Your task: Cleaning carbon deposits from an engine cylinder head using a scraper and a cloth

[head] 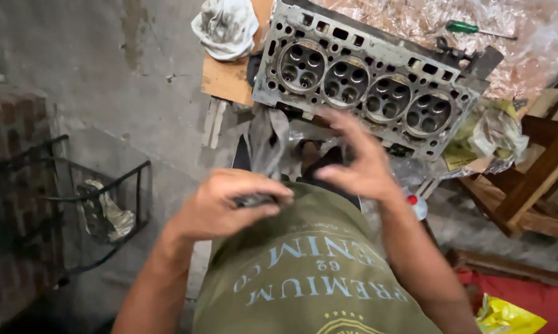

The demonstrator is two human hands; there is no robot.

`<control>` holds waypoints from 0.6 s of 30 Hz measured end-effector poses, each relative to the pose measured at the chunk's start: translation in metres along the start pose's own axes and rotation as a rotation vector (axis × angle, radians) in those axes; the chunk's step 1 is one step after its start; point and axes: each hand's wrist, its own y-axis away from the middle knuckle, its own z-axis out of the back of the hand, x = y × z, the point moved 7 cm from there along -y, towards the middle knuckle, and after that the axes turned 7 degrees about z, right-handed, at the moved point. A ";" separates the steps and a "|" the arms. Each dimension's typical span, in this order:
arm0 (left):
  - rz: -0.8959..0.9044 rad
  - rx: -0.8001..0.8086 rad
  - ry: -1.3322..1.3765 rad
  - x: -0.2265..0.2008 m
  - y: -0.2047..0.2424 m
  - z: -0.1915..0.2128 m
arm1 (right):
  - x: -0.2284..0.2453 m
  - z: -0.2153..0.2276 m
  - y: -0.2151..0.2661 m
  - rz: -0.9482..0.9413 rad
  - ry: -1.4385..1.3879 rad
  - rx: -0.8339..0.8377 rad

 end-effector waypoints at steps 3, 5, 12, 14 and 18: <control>-0.142 0.163 -0.078 -0.029 0.001 -0.008 | 0.008 -0.073 0.007 0.266 -0.033 0.336; -0.204 0.172 -0.065 -0.040 0.003 0.004 | -0.026 -0.084 0.021 0.209 0.164 0.293; -0.155 0.050 -0.862 0.040 0.006 0.086 | -0.029 -0.048 0.050 -0.023 0.357 -0.012; -0.146 0.102 -1.165 0.079 0.009 0.094 | -0.030 -0.057 0.061 -0.131 0.283 -0.050; -0.184 -0.098 -0.993 0.149 -0.002 0.126 | -0.026 -0.099 0.075 -0.223 0.202 -0.131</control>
